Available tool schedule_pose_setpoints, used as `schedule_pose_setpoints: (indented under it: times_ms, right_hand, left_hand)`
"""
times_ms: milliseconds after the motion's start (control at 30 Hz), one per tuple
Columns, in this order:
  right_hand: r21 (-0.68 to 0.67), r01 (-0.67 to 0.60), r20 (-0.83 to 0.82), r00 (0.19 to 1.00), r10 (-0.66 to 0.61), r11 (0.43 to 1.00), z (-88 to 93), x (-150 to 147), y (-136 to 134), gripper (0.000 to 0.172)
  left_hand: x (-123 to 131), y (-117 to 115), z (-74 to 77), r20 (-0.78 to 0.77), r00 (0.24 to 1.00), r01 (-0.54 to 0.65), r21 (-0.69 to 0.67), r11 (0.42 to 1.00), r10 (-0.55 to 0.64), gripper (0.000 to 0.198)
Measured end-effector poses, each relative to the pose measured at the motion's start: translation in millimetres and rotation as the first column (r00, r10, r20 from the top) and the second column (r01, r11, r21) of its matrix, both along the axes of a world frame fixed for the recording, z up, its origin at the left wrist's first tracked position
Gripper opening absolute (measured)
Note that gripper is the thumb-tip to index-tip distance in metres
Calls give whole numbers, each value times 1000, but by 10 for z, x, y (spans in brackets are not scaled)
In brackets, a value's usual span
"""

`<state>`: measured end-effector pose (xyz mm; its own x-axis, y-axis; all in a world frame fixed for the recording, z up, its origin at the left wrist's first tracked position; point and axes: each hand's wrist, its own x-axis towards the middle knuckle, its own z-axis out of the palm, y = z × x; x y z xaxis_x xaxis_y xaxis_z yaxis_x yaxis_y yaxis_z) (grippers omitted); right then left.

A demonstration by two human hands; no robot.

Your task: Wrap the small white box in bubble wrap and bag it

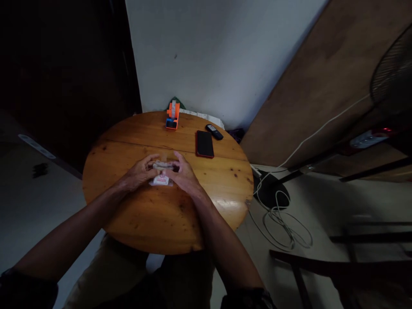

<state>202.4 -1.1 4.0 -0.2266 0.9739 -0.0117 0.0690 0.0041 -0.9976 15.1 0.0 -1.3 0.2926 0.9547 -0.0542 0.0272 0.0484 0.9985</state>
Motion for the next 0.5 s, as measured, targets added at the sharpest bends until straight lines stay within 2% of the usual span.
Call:
schedule_pose_setpoints:
  times_ms: [233, 500]
  right_hand:
    - [15, 5, -6, 1000, -5, 1000, -9, -14, -11, 92]
    - [31, 34, 23, 999, -35, 999, 2, -35, -23, 90]
  left_hand:
    - [2, -16, -4, 57, 998, -11, -23, 1000, 12, 74]
    - [15, -35, 40, 9, 1000, -15, 1, 1000, 15, 75]
